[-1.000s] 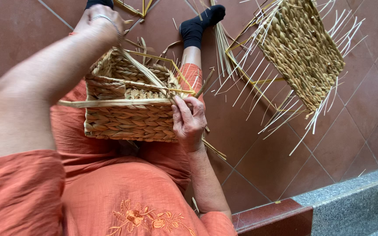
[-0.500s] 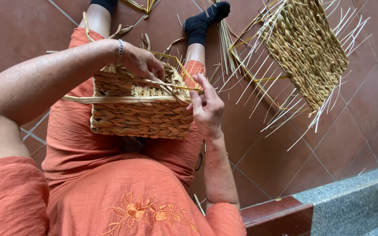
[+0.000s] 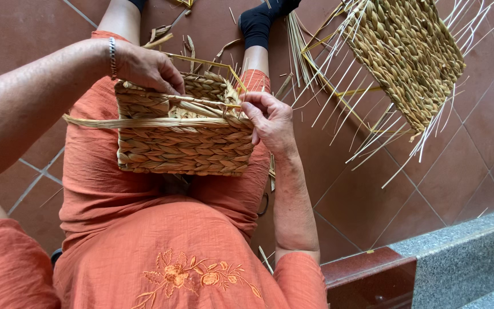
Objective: The person weaves a rectangular basket by hand, interlacing dried palm strips through a yellow frame. They repeatedly thread strips, pull them tight, and trim excess material while seated on the floor.
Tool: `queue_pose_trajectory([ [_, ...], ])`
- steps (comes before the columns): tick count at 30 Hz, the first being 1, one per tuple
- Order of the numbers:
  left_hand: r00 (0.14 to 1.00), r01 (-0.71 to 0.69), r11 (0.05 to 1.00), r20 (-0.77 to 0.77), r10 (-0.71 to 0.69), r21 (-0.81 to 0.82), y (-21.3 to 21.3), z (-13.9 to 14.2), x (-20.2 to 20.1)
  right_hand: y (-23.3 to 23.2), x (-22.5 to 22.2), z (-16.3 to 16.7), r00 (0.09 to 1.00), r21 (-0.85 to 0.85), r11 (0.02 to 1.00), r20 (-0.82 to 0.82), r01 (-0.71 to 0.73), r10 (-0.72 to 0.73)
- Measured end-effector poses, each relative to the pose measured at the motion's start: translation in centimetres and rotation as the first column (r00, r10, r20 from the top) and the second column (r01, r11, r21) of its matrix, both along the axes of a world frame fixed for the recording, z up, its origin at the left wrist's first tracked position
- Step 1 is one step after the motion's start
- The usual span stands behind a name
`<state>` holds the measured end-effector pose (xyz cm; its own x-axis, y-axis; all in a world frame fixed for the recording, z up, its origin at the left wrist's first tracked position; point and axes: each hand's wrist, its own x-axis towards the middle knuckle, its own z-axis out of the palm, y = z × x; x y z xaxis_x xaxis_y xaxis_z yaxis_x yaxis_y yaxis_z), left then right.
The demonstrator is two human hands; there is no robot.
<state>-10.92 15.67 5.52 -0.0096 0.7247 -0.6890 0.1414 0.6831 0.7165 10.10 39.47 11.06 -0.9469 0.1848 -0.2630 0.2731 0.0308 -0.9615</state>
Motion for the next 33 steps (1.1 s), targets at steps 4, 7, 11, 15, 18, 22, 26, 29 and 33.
queue_pose_trajectory([
  [4, 0.957, -0.235, 0.961, 0.139, 0.254, -0.144, -1.1, 1.1, 0.3, -0.6, 1.4, 0.1, 0.98, 0.056, 0.992, -0.169, 0.112, -0.101],
  [7, 0.954, 0.119, 0.993, -0.276, -0.122, -0.026, -0.8, 2.3, 2.2, -2.3, 3.2, 0.4, 0.933, 0.252, 0.937, -0.324, 0.242, -0.154],
  [11, 0.84, 0.122, 0.992, -0.534, -0.098, 0.01, 0.0, 3.6, 5.0, -5.8, 4.5, 0.8, 0.825, 0.641, 0.747, -0.51, 0.177, 0.242],
  [15, 0.76, 0.005, 0.994, -0.647, 0.065, 0.107, -0.6, 4.3, 6.7, -8.4, 4.8, 0.7, 0.838, 0.735, 0.676, -0.405, 0.06, 0.365],
  [18, 0.595, 0.089, 0.964, -0.79, 0.148, 0.249, -1.2, 3.9, 7.8, -8.8, 4.9, 0.4, 0.808, 0.757, 0.646, -0.437, 0.095, 0.394],
  [22, 0.029, 0.487, 0.859, -0.986, 0.163, 0.156, -1.7, 3.8, 9.4, -8.8, 5.3, -0.2, 0.811, 0.737, 0.671, -0.441, 0.082, 0.385],
  [26, -0.206, 0.543, 0.821, -0.92, 0.334, 0.176, -2.2, 5.8, 11.5, -8.8, 6.2, -0.6, 0.807, 0.737, 0.671, -0.44, 0.074, 0.394],
  [29, -0.092, 0.502, 0.777, -0.87, 0.485, 0.38, -1.8, 7.9, 13.7, -8.4, 7.2, -1.3, 0.834, 0.588, 0.807, -0.472, 0.056, 0.286],
  [33, 0.344, 0.298, 0.861, -0.888, 0.306, 0.412, -1.7, 9.5, 14.9, -7.5, 9.6, -2.8, 0.938, 0.175, 0.985, -0.342, 0.011, 0.051],
])
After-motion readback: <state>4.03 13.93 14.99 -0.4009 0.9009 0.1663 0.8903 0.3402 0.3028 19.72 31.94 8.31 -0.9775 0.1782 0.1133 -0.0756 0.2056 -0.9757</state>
